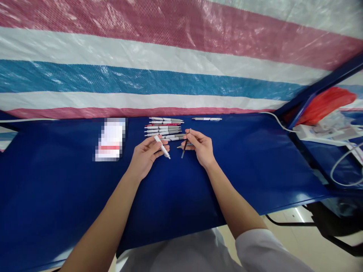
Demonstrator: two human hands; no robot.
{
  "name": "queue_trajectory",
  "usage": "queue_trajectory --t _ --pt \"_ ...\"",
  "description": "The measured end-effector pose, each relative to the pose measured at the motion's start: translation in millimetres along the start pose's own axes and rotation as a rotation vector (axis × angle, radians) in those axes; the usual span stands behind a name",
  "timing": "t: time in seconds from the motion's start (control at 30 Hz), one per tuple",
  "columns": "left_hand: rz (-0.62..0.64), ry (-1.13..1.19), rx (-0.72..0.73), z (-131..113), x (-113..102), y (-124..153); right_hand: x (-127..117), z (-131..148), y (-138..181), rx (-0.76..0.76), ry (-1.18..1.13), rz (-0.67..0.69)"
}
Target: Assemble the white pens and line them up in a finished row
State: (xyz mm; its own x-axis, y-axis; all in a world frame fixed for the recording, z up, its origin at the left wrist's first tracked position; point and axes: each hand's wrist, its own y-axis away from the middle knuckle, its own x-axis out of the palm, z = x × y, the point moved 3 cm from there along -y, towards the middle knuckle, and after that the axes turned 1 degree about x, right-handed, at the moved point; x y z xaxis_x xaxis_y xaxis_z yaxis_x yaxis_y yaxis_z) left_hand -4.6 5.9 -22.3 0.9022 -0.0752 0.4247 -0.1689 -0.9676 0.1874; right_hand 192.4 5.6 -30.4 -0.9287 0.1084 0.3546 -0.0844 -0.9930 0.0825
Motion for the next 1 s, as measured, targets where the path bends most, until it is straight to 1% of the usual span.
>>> queue_trajectory --t 0.27,0.47,0.57,0.67,0.8,0.87,1.0 --pt "-0.018 -0.119 0.105 0.2 5.5 4.5 0.7 1.6 4.7 -0.076 0.097 -0.011" --pt "-0.048 -0.214 0.229 0.7 5.8 6.3 4.1 6.4 9.3 -0.104 0.081 -0.039" --pt "-0.070 -0.232 0.258 -0.2 5.4 6.9 4.5 5.3 10.5 -0.101 0.094 -0.068" --pt "-0.085 -0.250 0.284 -3.7 6.6 8.7 5.3 3.6 11.7 -0.104 0.086 -0.070" --pt "-0.116 -0.368 0.346 -8.5 9.8 13.3 7.7 4.3 13.6 -0.120 0.080 -0.078" --pt "-0.106 -0.434 0.384 -9.0 11.5 15.6 8.9 4.9 14.2 -0.118 0.084 -0.086" --pt "-0.026 -0.603 0.454 -8.3 15.5 18.8 9.9 4.7 14.9 -0.102 0.095 -0.083"
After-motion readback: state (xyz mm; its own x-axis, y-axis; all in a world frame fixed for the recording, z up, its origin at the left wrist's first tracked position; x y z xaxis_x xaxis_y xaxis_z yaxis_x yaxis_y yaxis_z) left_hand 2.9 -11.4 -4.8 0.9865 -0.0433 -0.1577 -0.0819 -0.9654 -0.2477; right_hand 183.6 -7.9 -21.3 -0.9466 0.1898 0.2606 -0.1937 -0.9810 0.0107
